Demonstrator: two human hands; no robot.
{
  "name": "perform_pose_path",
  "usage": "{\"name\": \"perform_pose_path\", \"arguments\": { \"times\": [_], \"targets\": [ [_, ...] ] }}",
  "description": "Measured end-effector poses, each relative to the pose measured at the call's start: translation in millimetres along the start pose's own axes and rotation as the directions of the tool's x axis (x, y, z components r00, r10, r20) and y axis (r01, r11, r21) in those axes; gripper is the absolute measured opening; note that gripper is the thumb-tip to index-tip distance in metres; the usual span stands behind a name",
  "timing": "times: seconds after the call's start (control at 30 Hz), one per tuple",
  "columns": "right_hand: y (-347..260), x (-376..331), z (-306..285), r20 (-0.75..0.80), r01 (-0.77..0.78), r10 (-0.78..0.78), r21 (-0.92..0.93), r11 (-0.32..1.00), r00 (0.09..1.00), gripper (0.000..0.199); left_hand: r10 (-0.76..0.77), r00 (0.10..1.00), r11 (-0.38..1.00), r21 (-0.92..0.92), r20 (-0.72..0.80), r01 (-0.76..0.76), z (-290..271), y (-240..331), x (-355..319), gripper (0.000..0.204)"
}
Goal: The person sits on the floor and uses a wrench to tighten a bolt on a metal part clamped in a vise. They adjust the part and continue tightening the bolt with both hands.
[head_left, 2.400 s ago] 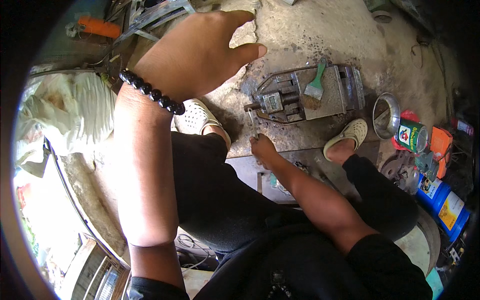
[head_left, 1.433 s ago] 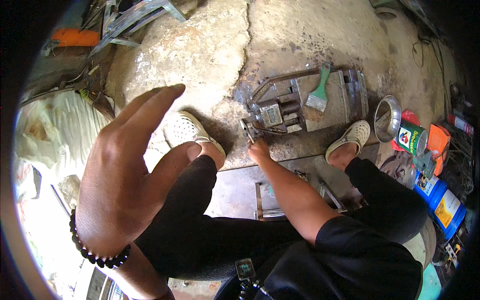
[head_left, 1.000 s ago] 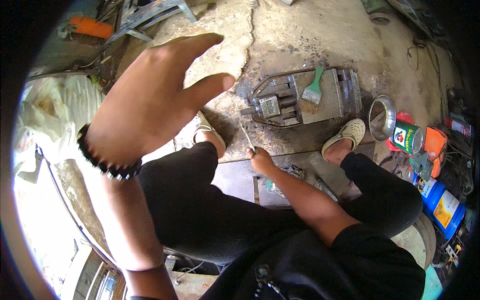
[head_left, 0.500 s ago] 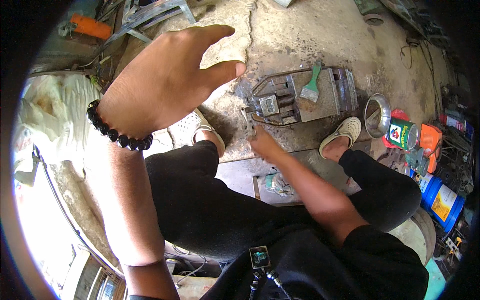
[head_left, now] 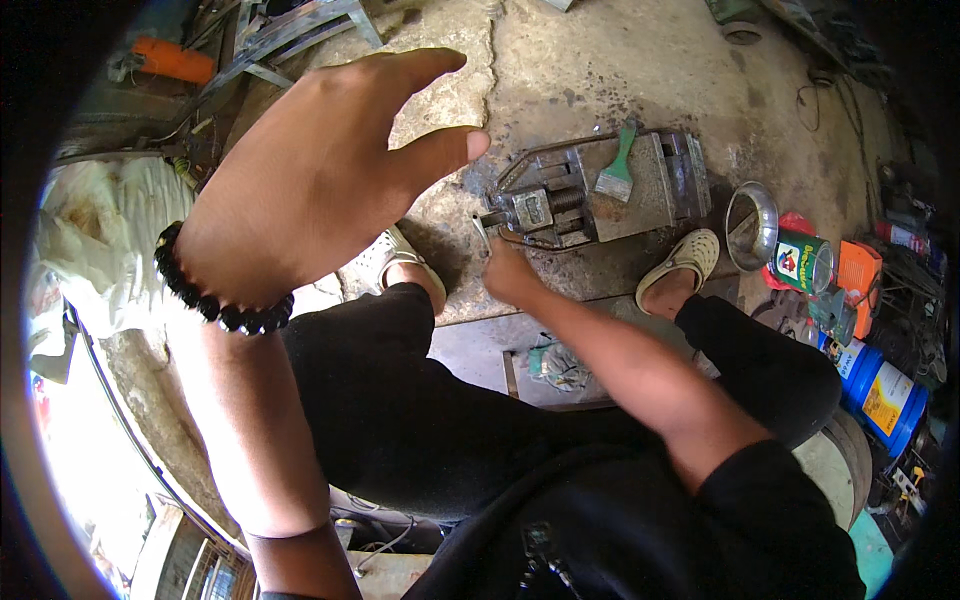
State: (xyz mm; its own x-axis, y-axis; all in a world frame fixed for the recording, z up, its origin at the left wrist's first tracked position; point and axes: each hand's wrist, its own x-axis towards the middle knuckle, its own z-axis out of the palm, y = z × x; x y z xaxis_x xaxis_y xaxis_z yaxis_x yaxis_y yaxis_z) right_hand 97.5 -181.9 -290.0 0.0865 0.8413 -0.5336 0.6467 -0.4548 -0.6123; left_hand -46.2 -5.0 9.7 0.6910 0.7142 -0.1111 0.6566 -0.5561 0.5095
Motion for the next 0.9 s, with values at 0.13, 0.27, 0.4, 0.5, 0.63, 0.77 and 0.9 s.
{"name": "perform_pose_path", "arguments": {
  "times": [0.13,0.27,0.4,0.5,0.63,0.77,0.9],
  "targets": [
    [55.7,-22.6,62.5,0.009,-0.199,0.199,0.035,0.979,0.98,0.031,-0.023,1.0,1.0,-0.016,0.018,0.023,1.9,1.8,-5.3,0.058],
    [102.8,29.8,108.0,0.217,-0.167,0.218,-0.229,0.959,0.951,0.03,-0.115,0.988,0.993,-0.018,0.102,0.117,3.7,3.0,-5.8,0.059],
    [127.1,48.6,108.4,0.467,0.126,0.07,-0.374,0.919,0.881,0.02,-0.102,0.993,0.993,-0.053,0.066,0.106,-0.4,-0.3,-1.2,0.056],
    [112.8,12.8,78.2,0.26,0.05,0.021,-0.261,0.964,0.965,0.02,-0.035,0.999,0.997,-0.07,0.034,0.037,0.0,-0.7,0.8,0.054],
    [52.6,-33.4,4.1,0.221,-0.116,0.109,0.018,0.993,0.969,0.042,-0.007,1.0,0.999,-0.049,0.027,0.008,0.9,0.8,-0.8,0.054],
    [-3.9,-29.9,-59.0,0.244,-0.027,0.037,-0.042,0.999,0.969,0.048,-0.019,1.0,0.999,-0.044,0.006,0.02,-2.2,3.2,-2.9,0.053],
    [8.2,-21.9,-52.9,0.283,-0.032,0.091,-0.207,0.978,0.955,0.042,0.007,1.0,1.0,-0.023,-0.006,-0.007,-6.7,5.4,-1.5,0.055]
  ]
}}
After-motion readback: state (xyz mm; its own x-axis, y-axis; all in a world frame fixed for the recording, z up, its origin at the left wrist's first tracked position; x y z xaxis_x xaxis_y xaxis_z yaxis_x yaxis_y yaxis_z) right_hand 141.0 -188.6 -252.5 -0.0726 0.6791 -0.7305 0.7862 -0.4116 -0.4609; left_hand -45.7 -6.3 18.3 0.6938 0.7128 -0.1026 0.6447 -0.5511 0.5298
